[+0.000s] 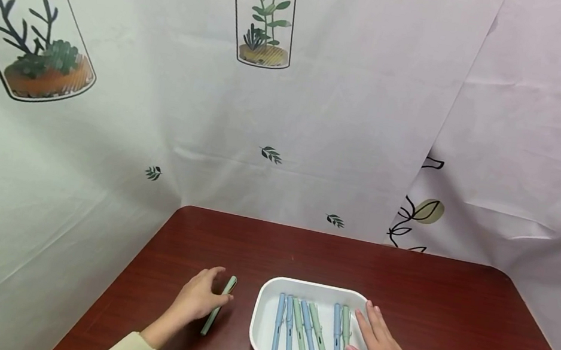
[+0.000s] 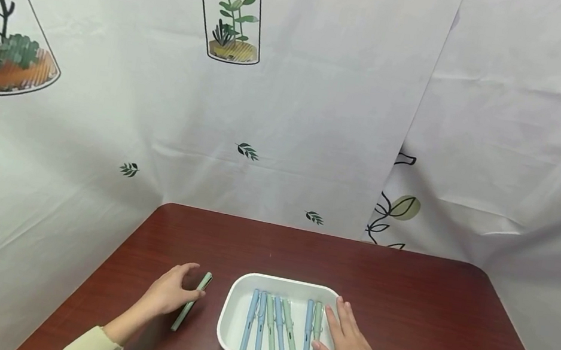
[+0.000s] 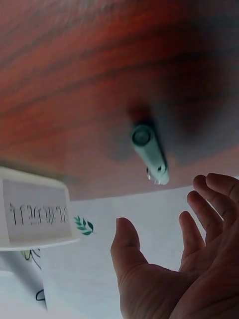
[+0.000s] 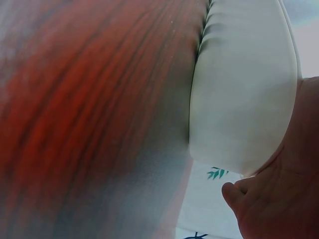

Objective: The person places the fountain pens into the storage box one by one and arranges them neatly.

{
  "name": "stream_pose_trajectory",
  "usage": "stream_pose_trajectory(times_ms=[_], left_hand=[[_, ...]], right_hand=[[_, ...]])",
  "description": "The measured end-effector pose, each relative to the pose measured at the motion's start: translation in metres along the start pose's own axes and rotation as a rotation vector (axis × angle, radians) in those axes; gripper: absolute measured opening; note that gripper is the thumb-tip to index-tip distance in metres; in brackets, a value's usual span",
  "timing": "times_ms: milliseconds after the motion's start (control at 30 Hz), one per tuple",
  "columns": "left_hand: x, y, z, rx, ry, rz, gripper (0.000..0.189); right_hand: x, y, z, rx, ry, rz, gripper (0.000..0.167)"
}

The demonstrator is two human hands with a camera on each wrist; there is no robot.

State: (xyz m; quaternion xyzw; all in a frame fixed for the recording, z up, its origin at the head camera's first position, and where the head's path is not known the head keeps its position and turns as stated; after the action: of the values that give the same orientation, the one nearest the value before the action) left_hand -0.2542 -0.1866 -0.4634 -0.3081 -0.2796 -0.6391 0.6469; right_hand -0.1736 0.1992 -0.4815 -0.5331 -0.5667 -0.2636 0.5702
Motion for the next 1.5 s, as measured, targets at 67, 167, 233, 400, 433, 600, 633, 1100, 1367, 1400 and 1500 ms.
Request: stream_pose_trajectory(times_ms=[67, 167, 233, 400, 433, 600, 633, 1100, 1367, 1400, 1500], left_hand=[[-0.002, 0.0, -0.004, 0.005, -0.008, -0.009, 0.069], [-0.005, 0.001, -0.008, 0.007, -0.017, -0.015, 0.07], [-0.007, 0.001, -0.009, 0.0, -0.024, -0.016, 0.07], [-0.01, 0.002, -0.011, -0.013, -0.038, -0.018, 0.07], [-0.01, 0.002, -0.011, -0.015, -0.04, -0.017, 0.07], [-0.014, 0.002, -0.013, -0.031, -0.044, -0.019, 0.069], [-0.014, 0.002, -0.013, -0.032, -0.046, -0.022, 0.069], [-0.022, 0.003, -0.017, -0.01, -0.069, -0.084, 0.051], [-0.02, 0.0, -0.014, -0.02, -0.036, -0.105, 0.041], [-0.02, 0.0, -0.014, -0.018, -0.031, -0.106, 0.039], [-0.02, 0.0, -0.011, -0.033, -0.011, -0.103, 0.032]], right_hand=[[0.0, 0.0, 0.0, -0.011, 0.017, -0.008, 0.07], [0.0, 0.0, 0.0, -0.024, 0.035, -0.019, 0.07], [0.0, 0.0, 0.0, -0.026, 0.045, -0.018, 0.07], [0.0, 0.001, 0.0, -0.031, 0.029, -0.02, 0.071], [0.0, 0.001, 0.001, -0.031, 0.026, -0.021, 0.071], [-0.001, 0.0, 0.001, -0.035, 0.037, -0.031, 0.071], [-0.001, 0.0, 0.001, -0.037, 0.031, -0.033, 0.071], [-0.002, -0.001, 0.0, -0.042, 0.014, -0.046, 0.071], [-0.002, 0.0, -0.001, -0.01, -0.006, -0.001, 0.07], [-0.002, 0.0, -0.001, -0.012, -0.002, -0.008, 0.07], [-0.001, -0.002, -0.001, -0.024, 0.007, -0.034, 0.07]])
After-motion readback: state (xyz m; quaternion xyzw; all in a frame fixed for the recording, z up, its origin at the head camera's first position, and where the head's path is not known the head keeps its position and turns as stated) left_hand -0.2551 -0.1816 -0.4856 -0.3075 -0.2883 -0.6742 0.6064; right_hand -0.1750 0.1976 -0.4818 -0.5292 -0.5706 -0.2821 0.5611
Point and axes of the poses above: each hand's wrist, its own y-axis away from the middle knuckle, its own x-axis out of the back of the hand, z = x × y, the point moved 5 cm from there along -y, towards the middle knuckle, and after that the axes turned 8 degrees about y, right-handed, at the moved point
